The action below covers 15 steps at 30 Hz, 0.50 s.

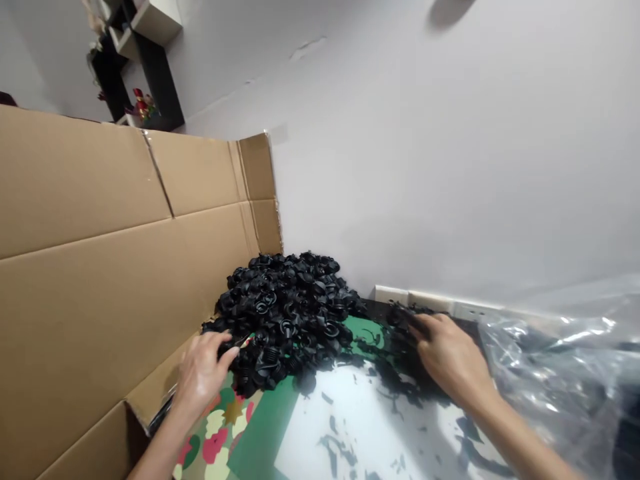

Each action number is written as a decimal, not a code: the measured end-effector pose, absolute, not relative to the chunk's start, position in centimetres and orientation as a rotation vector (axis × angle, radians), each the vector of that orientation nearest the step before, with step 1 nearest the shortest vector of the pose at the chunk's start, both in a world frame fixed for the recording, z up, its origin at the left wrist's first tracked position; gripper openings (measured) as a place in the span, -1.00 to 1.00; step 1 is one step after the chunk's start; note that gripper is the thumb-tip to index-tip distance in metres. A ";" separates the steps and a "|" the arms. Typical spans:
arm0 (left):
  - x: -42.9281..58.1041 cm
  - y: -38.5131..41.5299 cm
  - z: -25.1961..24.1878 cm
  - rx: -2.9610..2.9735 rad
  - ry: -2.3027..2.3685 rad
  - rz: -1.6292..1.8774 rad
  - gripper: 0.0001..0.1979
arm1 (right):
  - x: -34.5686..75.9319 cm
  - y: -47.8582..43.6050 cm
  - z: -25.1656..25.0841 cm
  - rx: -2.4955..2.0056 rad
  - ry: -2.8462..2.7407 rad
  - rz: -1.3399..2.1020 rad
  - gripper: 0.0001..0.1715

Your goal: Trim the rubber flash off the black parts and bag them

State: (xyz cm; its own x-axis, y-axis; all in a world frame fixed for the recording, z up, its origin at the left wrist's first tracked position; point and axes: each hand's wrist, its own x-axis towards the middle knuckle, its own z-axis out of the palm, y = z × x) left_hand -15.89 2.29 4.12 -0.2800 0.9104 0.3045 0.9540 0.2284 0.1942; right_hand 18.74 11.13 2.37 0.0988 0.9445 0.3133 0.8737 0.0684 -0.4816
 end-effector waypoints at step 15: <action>-19.6 1.6 2.1 -1.851 -2.431 -0.329 -0.63 | 3.6 7.1 1.3 -1.425 -2.418 0.468 -0.31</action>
